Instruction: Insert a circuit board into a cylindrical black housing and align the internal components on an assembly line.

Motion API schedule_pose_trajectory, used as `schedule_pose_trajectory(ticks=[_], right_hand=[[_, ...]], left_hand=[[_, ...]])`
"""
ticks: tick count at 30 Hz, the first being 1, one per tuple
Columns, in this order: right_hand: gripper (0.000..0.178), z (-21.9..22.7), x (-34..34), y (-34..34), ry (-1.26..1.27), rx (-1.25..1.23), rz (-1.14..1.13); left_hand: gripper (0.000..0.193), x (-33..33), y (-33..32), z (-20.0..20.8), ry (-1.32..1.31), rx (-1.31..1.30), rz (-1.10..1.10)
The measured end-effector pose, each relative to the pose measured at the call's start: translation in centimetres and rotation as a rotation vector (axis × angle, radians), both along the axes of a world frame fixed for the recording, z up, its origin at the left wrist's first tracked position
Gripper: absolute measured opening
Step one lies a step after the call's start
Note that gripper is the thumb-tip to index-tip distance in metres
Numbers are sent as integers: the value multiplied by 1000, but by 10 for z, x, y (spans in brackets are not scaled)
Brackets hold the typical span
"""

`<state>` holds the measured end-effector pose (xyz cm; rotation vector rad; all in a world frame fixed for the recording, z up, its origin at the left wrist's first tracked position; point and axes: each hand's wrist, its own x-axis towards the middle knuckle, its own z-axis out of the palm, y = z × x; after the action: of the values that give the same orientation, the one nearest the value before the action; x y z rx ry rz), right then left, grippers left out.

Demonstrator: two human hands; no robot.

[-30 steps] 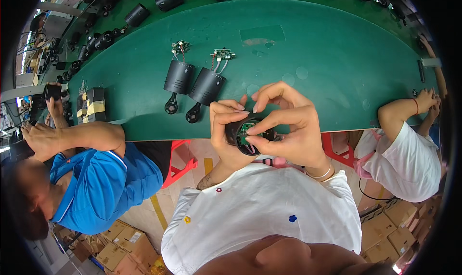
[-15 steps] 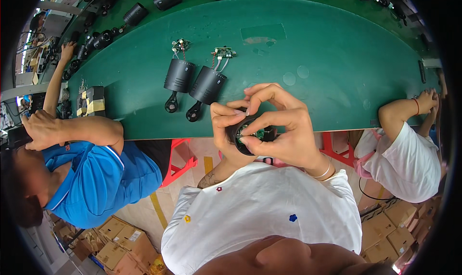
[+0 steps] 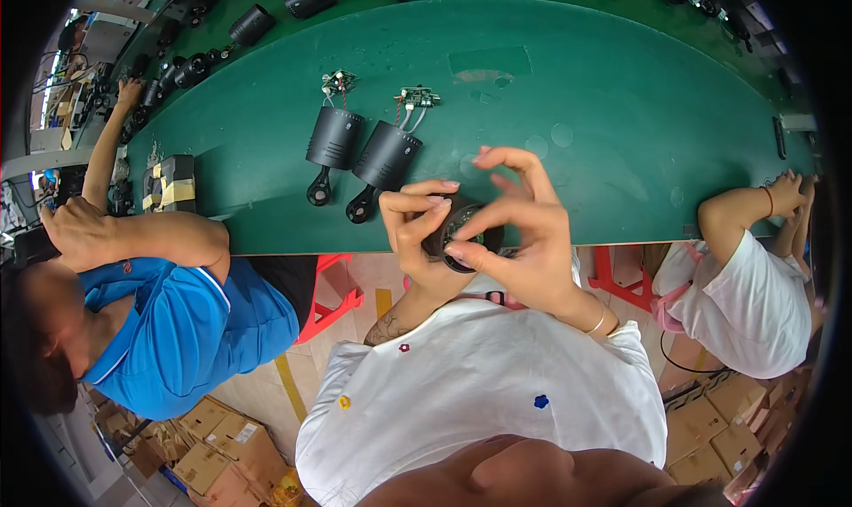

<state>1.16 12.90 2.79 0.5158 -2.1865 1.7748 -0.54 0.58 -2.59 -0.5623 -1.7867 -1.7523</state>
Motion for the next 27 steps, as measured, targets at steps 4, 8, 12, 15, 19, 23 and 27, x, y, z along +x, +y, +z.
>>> schedule_pose_trajectory(ticks=[4, 8, 12, 15, 19, 23, 27], right_hand=[[46, -2, 4, -9, -498, -626, 181], [55, -8, 1, -10, -502, -641, 254], [58, -6, 1, -10, -544, -666, 259], [58, -4, 1, -11, -583, -691, 240], [67, -4, 0, -11, -641, -676, 251], [71, -8, 3, -1, -636, -625, 322], [73, -11, 2, 5, -653, -620, 315]], left_hand=[[49, 2, -6, -1, 60, -165, 8], [48, 1, -8, 0, 91, -195, 35], [47, 2, -10, 1, 96, -204, 35], [46, 1, -10, 1, 92, -207, 26], [46, 2, -8, 4, 9, -45, -47], [49, 5, -9, 3, 7, -27, -65], [51, 6, -9, 3, -12, -15, -94]])
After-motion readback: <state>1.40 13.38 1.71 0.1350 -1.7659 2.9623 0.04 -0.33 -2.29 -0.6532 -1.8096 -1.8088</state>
